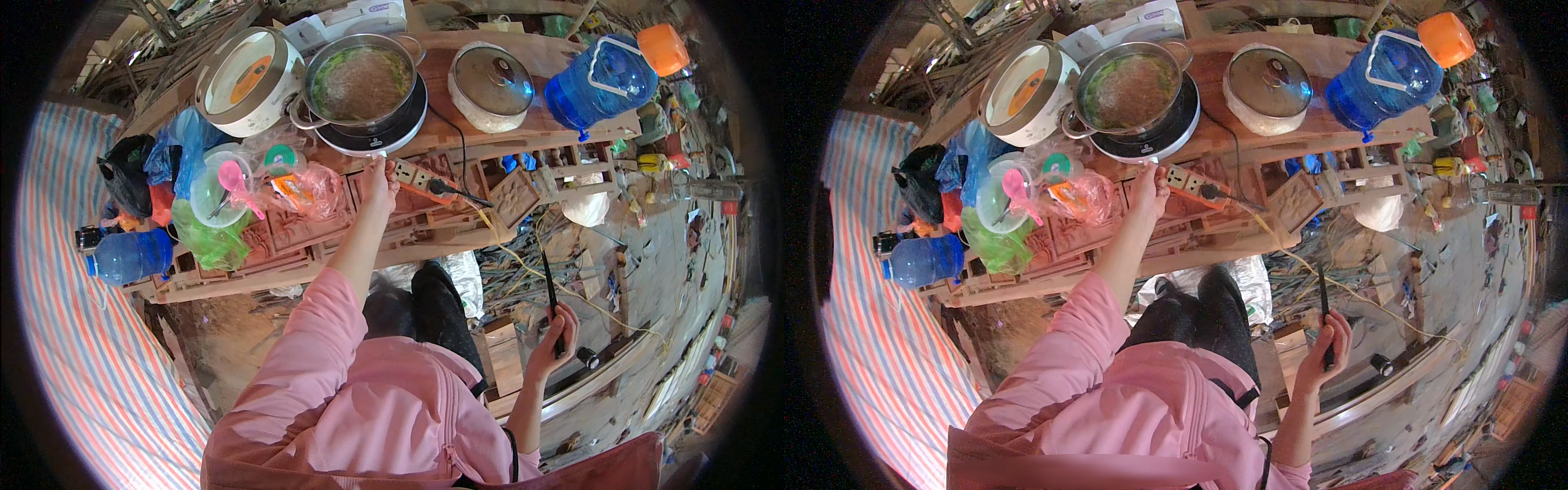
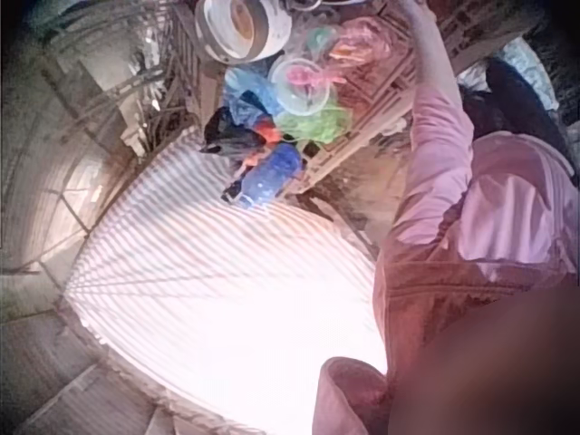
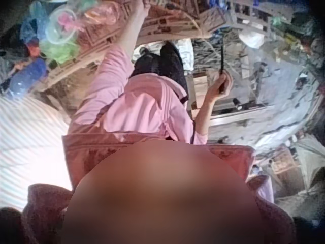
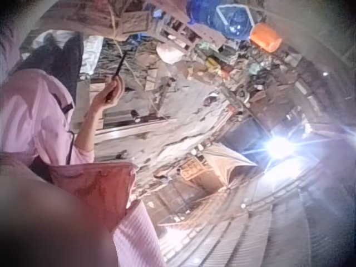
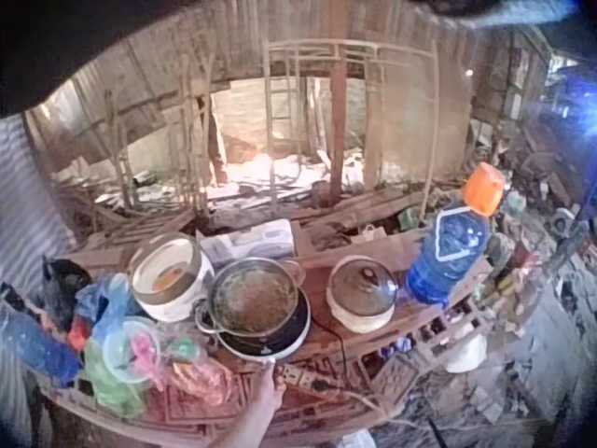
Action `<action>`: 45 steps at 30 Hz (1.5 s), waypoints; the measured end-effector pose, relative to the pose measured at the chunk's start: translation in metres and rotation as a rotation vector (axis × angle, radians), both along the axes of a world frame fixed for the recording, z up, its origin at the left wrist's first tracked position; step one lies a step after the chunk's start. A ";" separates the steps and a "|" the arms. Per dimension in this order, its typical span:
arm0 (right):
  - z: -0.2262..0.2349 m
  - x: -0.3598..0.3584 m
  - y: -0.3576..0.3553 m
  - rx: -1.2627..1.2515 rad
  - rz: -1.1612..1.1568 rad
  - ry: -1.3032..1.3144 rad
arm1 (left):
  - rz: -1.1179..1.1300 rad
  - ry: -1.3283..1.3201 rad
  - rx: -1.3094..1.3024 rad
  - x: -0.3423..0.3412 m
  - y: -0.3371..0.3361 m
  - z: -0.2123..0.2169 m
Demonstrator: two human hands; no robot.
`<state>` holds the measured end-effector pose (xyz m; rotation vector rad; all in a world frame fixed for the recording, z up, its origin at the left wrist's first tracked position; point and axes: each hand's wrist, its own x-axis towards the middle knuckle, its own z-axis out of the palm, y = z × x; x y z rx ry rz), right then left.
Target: The person adds chopped green onions to a pot of boiling liquid on an electric hot plate. They use chopsticks to stir the contents and adjust the power outlet switch. The person handles a plastic bag and a bundle of green onions during the process.
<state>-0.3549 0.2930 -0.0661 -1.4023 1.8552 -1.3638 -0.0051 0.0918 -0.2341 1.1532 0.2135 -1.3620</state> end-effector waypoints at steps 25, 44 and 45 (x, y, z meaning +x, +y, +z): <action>0.012 0.006 -0.009 -0.015 0.066 0.019 | 0.045 0.085 0.015 0.002 0.000 -0.010; 0.023 0.010 -0.012 0.049 0.163 0.302 | -0.132 0.085 -0.036 0.007 0.015 0.007; 0.022 0.009 -0.016 0.062 0.178 0.306 | -0.148 0.053 -0.046 0.007 0.021 0.012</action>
